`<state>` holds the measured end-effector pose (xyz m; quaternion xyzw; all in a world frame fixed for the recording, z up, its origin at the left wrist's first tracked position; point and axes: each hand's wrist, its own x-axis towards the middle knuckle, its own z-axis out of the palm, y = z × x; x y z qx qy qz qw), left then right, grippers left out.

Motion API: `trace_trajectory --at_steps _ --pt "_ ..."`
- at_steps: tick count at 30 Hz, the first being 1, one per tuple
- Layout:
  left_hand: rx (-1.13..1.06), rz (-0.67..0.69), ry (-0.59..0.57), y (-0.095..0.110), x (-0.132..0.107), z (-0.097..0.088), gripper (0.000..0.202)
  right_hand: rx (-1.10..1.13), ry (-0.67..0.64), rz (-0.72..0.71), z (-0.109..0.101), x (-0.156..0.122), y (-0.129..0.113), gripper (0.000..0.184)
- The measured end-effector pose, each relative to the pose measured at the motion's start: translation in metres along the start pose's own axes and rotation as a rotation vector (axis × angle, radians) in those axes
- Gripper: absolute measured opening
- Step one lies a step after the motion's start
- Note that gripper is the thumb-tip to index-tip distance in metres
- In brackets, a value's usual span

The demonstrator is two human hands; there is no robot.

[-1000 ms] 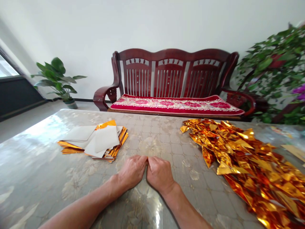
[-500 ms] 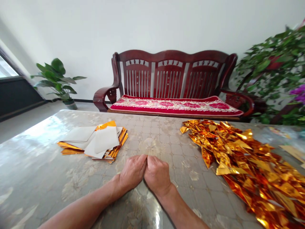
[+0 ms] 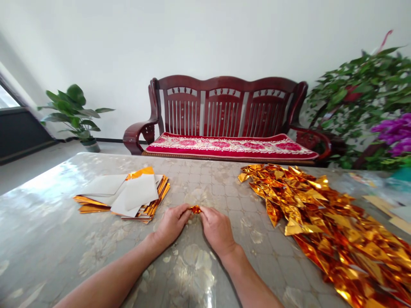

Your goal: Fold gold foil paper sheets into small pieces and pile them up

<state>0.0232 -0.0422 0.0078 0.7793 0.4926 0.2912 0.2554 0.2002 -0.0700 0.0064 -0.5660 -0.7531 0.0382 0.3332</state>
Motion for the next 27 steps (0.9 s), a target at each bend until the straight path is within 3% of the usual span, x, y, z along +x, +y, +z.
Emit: trace_trajectory --at_steps 10,20,27 --pt "-0.031 0.057 0.016 0.014 0.001 -0.004 0.027 0.103 -0.002 -0.014 -0.004 0.0 -0.001 0.033" --pt "-0.082 -0.029 0.047 0.01 0.006 0.001 0.03 0.147 0.035 0.083 -0.006 0.004 -0.009 0.027" --pt "-0.201 -0.072 0.08 0.008 0.006 0.003 0.027 0.038 0.069 0.003 0.0 0.001 -0.006 0.03"
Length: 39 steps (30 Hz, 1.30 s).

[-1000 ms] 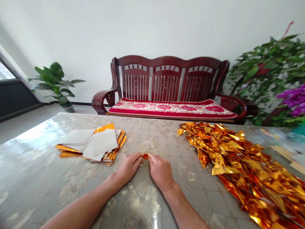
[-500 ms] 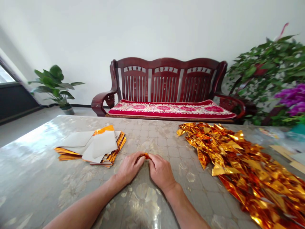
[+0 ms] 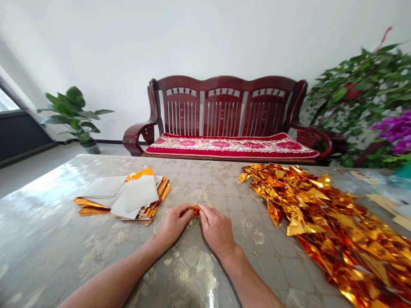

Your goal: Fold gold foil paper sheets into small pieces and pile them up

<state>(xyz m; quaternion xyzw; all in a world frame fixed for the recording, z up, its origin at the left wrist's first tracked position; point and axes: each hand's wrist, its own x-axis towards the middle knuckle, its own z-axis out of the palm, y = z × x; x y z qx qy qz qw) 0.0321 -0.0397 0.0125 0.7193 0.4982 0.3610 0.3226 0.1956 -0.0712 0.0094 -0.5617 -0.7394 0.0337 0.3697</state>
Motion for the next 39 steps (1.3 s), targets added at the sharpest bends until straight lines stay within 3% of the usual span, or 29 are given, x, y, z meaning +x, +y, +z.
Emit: trace_trajectory --at_steps 11,39 --pt "-0.057 -0.067 -0.002 -0.0036 0.0002 0.001 0.024 0.003 0.012 0.016 0.0 -0.0006 -0.0018 0.026" --pt "-0.094 -0.042 0.0 -0.0012 -0.0039 0.0022 0.023 -0.025 0.048 0.016 0.0018 -0.002 -0.0037 0.023"
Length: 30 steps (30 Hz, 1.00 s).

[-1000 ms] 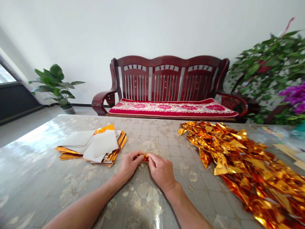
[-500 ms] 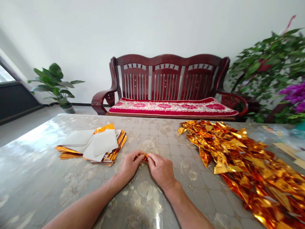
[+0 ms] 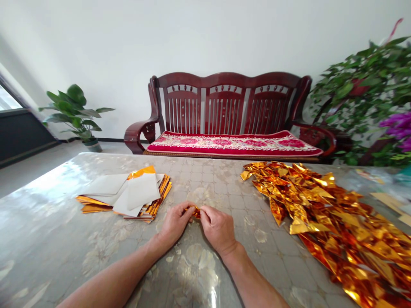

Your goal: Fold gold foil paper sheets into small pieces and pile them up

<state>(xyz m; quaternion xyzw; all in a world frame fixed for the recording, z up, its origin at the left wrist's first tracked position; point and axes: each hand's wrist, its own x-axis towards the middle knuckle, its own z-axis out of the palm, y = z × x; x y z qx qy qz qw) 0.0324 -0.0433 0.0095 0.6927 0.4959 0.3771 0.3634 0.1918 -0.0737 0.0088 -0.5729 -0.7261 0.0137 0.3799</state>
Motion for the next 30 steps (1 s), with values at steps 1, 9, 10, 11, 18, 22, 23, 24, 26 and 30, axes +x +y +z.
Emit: trace_trajectory --at_steps 1,9,10,11,18,22,23,24,26,30 --pt "0.0 0.012 -0.001 0.0 0.0 0.0 0.023 -0.003 -0.004 -0.004 0.0 0.0 0.001 0.023" --pt "0.051 0.07 0.01 0.0 -0.001 0.0 0.021 -0.015 -0.009 0.0 0.003 0.0 0.001 0.022" --pt "0.047 0.068 0.011 0.0 -0.001 0.0 0.021 -0.013 -0.009 0.005 0.002 0.0 0.001 0.022" --pt "0.043 0.066 0.012 0.001 -0.001 0.0 0.021 -0.011 -0.008 0.01 0.002 0.0 0.001 0.022" --pt "0.054 0.046 -0.001 0.005 0.001 -0.001 0.02 0.009 -0.012 0.046 0.002 0.0 0.0 0.023" --pt "0.053 0.026 -0.01 0.007 0.001 -0.002 0.019 -0.002 -0.009 0.045 0.001 0.0 0.0 0.023" --pt "0.05 0.021 -0.011 0.007 0.0 -0.002 0.018 -0.006 -0.007 0.043 0.001 0.0 0.0 0.023" --pt "0.048 0.018 -0.011 0.008 -0.001 -0.002 0.018 -0.01 -0.004 0.04 0.001 -0.001 -0.001 0.023" --pt "0.059 0.018 -0.004 0.009 -0.002 -0.001 0.018 -0.027 0.003 0.033 0.001 -0.001 -0.002 0.023" --pt "0.115 0.045 0.025 0.01 -0.006 0.001 0.019 -0.09 0.02 0.011 0.0 -0.001 -0.006 0.025"
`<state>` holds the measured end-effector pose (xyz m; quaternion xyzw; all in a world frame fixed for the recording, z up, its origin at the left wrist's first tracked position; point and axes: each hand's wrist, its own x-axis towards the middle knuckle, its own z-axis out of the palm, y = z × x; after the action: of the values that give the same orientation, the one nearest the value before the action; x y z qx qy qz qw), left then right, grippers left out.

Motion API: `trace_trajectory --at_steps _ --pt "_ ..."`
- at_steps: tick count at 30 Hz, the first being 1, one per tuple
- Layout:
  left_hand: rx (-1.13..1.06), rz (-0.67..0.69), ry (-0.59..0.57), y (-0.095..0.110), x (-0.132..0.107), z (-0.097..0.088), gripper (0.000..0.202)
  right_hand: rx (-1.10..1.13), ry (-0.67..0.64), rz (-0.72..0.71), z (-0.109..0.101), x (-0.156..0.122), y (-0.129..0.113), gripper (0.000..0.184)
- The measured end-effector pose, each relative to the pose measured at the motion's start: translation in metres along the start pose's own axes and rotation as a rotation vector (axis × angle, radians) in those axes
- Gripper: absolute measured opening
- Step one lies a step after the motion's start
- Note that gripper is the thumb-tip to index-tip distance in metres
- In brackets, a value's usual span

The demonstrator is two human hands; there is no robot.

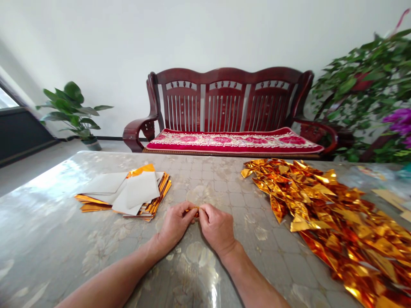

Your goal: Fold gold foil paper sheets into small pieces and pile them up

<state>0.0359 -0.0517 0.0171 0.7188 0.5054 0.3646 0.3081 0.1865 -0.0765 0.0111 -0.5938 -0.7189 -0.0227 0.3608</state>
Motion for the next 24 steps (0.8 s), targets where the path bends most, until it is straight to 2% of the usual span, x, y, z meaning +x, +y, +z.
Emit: trace_trajectory --at_steps 5,11,17,20,24 --pt "0.077 0.042 0.045 -0.003 -0.003 0.003 0.022 -0.051 -0.054 -0.003 0.001 -0.001 -0.004 0.028" --pt "-0.141 -0.143 -0.09 -0.012 0.006 0.004 0.018 0.05 -0.23 0.1 -0.003 0.007 0.001 0.022" --pt "-0.287 -0.258 -0.086 -0.013 0.013 0.003 0.017 0.129 -0.261 0.208 -0.008 0.011 0.002 0.018" --pt "-0.273 -0.249 -0.079 -0.011 0.012 0.002 0.017 0.141 -0.263 0.222 -0.007 0.011 0.002 0.019" --pt "-0.216 -0.169 -0.047 -0.009 0.01 0.001 0.018 0.14 -0.261 0.206 -0.005 0.01 0.0 0.023"
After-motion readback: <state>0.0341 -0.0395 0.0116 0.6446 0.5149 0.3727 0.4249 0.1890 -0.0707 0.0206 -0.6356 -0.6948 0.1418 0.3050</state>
